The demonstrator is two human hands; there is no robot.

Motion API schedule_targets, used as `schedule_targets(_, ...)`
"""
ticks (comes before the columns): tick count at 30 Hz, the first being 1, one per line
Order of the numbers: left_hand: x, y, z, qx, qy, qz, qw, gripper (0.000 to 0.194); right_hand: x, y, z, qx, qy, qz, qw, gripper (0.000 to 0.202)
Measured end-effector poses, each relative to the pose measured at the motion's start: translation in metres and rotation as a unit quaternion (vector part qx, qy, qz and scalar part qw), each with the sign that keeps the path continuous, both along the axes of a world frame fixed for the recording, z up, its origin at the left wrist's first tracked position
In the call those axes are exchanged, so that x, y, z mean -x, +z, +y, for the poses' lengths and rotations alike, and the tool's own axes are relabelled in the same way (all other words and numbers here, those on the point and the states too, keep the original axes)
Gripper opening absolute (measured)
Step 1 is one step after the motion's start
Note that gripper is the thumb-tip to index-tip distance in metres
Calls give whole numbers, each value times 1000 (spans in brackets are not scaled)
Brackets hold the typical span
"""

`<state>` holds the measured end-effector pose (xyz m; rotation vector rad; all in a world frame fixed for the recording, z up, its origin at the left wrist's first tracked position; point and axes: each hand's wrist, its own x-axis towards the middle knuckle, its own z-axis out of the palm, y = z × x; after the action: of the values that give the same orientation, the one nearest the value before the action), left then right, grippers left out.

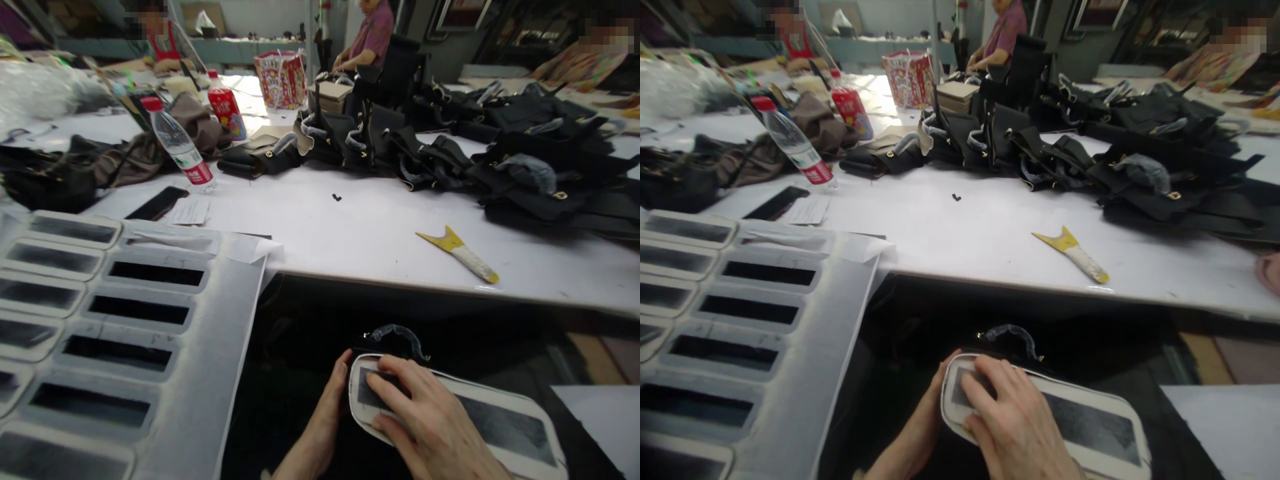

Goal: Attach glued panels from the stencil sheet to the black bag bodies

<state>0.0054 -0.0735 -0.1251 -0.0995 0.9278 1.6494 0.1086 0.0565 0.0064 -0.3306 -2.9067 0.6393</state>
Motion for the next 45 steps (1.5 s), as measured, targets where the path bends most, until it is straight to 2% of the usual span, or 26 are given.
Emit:
schedule_targets(5, 7, 14, -7, 10, -30, 39, 999, 61, 5, 6, -5, 44, -25, -23, 998, 41)
schedule_targets(11, 15, 24, -8, -2, -58, 34, 998, 64, 12, 13, -7, 75, -44, -57, 995, 38)
schedule_targets(17, 22, 37, -9, -5, -75, 29, 997, 63, 11, 11, -8, 72, -58, -34, 995, 35)
schedule_targets(30, 39, 52, -5, 1, -156, 15, 988, 57, 8, 2, -10, 74, -71, -4, 995, 47)
schedule_targets(35, 39, 50, -6, 17, -145, 53, 988, 61, 9, 0, -11, 52, -94, 22, 994, 51)
schedule_targets(38, 34, 47, -8, 52, -117, 101, 987, 61, 11, 0, -10, 38, -102, 46, 993, 51)
schedule_targets(42, 28, 44, -3, 106, -82, 209, 969, 58, 12, -2, -8, 33, -106, 79, 991, 43)
schedule_targets(45, 28, 48, 5, 118, -67, 282, 950, 52, 11, -8, -11, 53, -117, 82, 988, 40)
